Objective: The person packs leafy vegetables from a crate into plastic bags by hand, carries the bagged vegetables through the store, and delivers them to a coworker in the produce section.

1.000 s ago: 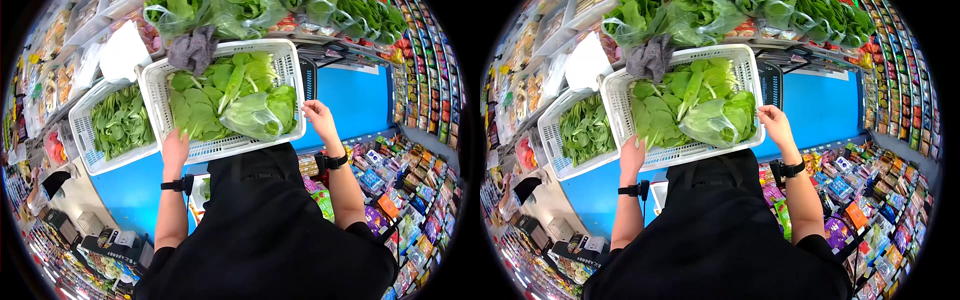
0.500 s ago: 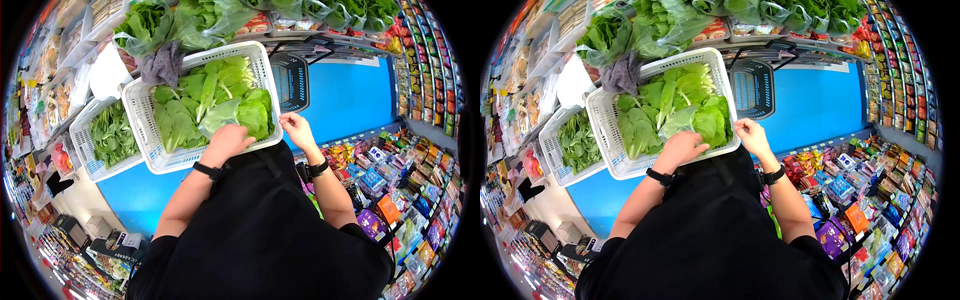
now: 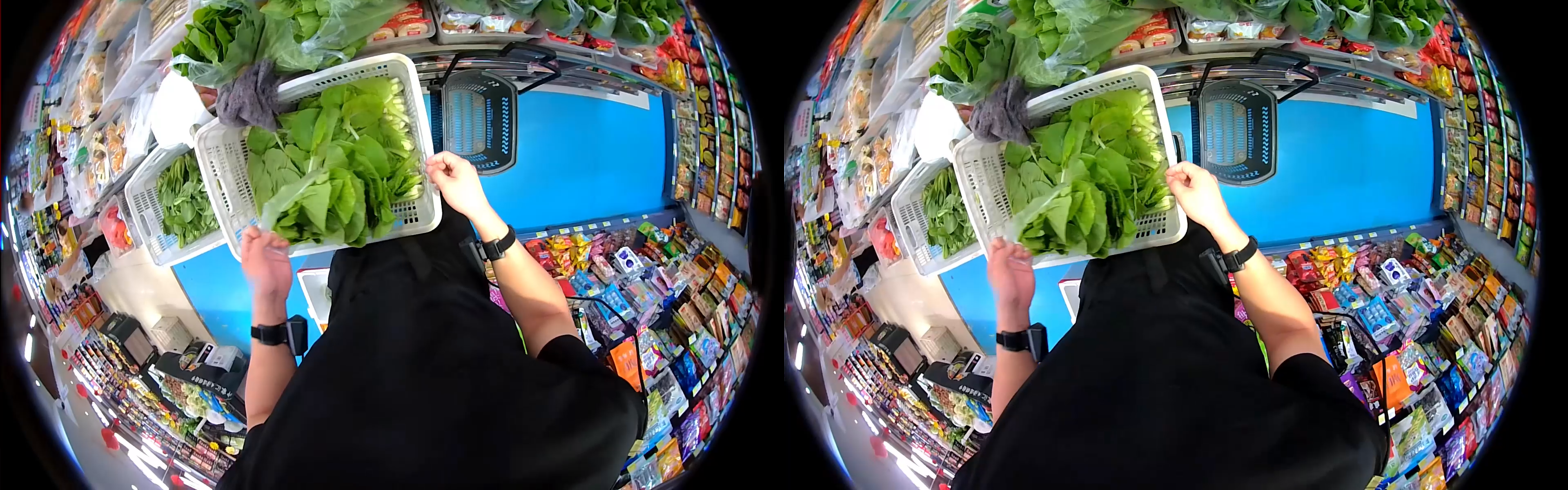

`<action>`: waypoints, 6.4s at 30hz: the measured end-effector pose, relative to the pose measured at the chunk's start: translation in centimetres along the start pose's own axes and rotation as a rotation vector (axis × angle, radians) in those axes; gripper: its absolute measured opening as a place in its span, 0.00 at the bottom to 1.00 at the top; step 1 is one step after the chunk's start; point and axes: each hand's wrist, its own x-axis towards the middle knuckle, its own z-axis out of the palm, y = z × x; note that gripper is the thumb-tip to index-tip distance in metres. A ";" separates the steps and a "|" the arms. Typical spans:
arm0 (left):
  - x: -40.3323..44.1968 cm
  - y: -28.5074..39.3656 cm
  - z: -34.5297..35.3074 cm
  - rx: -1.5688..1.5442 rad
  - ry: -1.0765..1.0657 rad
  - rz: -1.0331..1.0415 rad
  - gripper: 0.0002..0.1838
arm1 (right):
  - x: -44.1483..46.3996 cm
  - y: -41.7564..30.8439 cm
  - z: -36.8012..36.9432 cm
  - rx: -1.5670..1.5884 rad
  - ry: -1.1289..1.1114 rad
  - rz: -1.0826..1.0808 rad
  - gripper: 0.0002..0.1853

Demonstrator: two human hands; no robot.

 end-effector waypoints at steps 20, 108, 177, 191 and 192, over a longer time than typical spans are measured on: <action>0.2 12.8 -7.2 -0.417 -0.325 0.085 0.15 | 6.5 0.5 11.9 -1.660 -0.907 0.062 0.23; -1.1 14.4 -11.6 -0.291 -0.080 0.172 0.12 | 10.4 11.7 14.9 -1.496 -1.070 0.383 0.19; -0.7 14.4 -13.2 -0.297 -0.110 0.163 0.11 | 11.7 10.0 12.5 -1.182 -1.093 0.236 0.32; -0.7 14.1 -11.7 -0.296 -0.127 0.140 0.10 | 9.2 7.9 13.9 -1.215 -1.013 0.266 0.28; -0.7 14.0 -11.6 -0.298 -0.130 0.141 0.10 | 9.0 7.4 14.2 -1.286 -1.019 0.139 0.27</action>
